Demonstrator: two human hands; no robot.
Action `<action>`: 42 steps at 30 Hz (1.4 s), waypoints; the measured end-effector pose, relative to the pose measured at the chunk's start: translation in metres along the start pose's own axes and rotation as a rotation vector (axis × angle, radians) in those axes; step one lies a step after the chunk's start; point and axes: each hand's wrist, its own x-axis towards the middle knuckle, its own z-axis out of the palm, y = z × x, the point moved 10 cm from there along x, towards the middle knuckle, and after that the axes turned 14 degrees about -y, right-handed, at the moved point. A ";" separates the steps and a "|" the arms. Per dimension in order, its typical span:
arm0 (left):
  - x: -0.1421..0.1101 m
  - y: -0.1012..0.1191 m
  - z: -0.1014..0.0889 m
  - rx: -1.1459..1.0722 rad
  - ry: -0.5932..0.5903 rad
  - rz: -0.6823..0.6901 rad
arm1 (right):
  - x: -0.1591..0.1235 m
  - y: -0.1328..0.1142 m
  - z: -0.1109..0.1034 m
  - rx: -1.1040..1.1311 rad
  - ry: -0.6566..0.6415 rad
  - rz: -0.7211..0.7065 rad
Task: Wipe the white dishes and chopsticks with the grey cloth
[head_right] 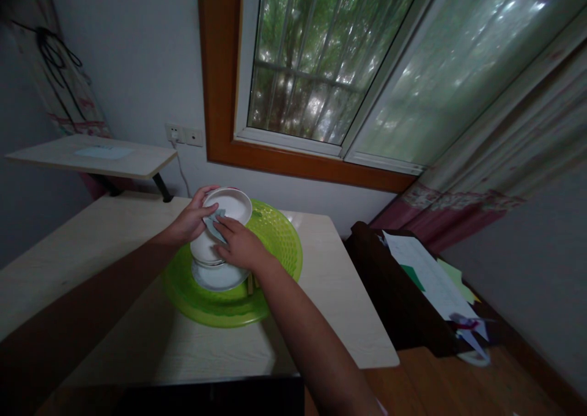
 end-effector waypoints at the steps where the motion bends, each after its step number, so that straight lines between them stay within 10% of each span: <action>1: 0.000 0.000 0.000 0.009 0.009 -0.004 | 0.000 -0.002 -0.001 0.008 0.004 -0.007; 14: 0.000 -0.002 -0.001 -0.040 0.052 -0.018 | -0.008 0.014 -0.025 -0.296 0.079 0.314; 29: -0.001 -0.004 -0.005 -0.008 0.048 -0.015 | 0.003 0.006 0.002 0.069 0.007 0.020; 42: 0.002 -0.008 -0.004 -0.075 0.043 -0.048 | -0.006 0.020 -0.022 -0.267 0.075 0.306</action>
